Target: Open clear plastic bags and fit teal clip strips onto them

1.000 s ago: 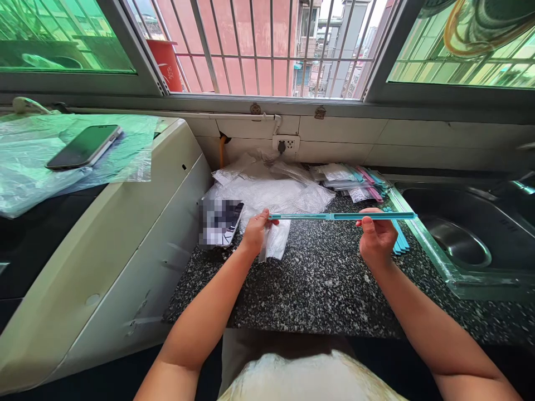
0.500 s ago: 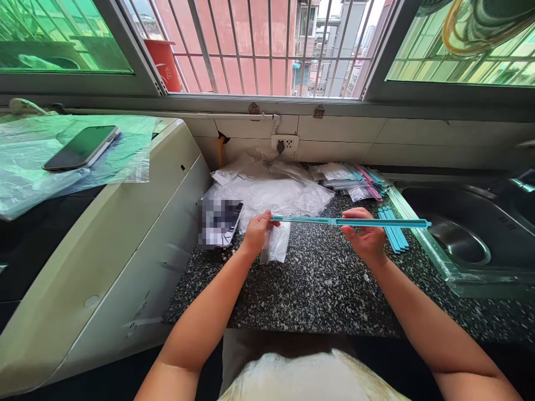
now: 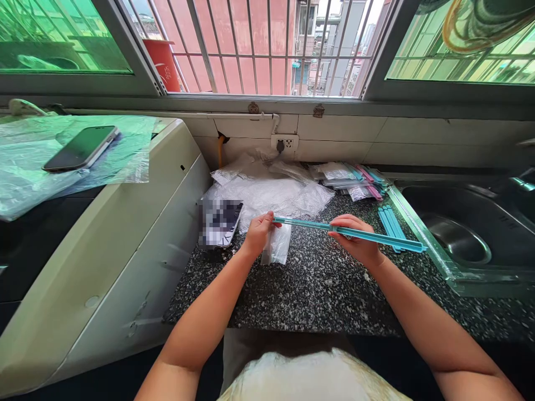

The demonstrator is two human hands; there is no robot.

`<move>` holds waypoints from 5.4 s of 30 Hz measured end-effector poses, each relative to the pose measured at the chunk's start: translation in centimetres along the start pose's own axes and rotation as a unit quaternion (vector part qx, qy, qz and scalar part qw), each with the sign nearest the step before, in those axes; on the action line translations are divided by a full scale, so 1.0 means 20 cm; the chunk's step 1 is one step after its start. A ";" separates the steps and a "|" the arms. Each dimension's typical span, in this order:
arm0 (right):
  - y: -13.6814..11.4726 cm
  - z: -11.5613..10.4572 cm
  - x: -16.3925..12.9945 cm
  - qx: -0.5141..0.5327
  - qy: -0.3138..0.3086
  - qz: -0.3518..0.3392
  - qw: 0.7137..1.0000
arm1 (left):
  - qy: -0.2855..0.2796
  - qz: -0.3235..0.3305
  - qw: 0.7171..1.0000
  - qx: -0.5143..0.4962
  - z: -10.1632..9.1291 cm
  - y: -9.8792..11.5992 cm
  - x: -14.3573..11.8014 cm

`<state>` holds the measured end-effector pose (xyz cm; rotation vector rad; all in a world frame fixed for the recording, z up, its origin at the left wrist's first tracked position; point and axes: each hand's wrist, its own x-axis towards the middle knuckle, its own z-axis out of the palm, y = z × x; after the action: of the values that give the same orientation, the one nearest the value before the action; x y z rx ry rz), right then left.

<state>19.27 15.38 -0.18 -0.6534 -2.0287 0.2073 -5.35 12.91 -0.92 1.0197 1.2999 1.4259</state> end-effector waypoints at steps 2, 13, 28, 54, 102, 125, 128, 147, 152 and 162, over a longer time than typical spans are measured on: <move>0.00 0.00 0.00 -0.005 0.000 -0.018 1.000 | -0.001 0.001 1.000 0.001 0.00 -0.01 0.00; -0.01 -0.01 -0.01 -0.056 0.078 0.009 0.995 | -0.062 0.051 0.996 0.033 -0.03 -0.02 -0.01; 0.05 0.08 -0.05 -0.077 0.079 0.080 0.991 | -0.197 0.103 0.972 0.082 0.03 0.02 -0.11; -0.06 0.13 -0.07 -0.004 0.031 0.077 0.997 | -0.192 0.058 0.979 0.044 0.02 0.03 -0.09; -0.09 0.14 -0.06 -0.017 0.032 0.030 0.999 | -0.157 -0.172 0.961 -0.152 0.04 -0.02 -0.07; -0.07 0.09 -0.03 -0.056 -0.017 -0.023 0.998 | -0.065 -0.170 0.966 -0.185 0.08 -0.07 -0.07; -0.06 0.07 -0.02 -0.060 -0.011 -0.039 0.997 | -0.049 -0.170 0.964 -0.197 0.08 -0.06 -0.07; -0.11 0.05 -0.03 -0.064 0.038 -0.012 0.997 | -0.054 -0.168 0.964 -0.197 0.14 -0.05 -0.13; -0.12 0.05 -0.02 -0.058 0.050 -0.028 0.997 | -0.055 -0.167 0.966 -0.192 0.14 -0.05 -0.14; -0.11 0.06 -0.03 -0.113 0.024 -0.073 0.991 | -0.077 -0.146 0.968 -0.189 0.14 -0.07 -0.14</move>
<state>17.63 13.28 -0.37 -0.6384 -2.0599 -0.1265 -1.89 10.81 -2.04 0.6401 0.9696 1.2755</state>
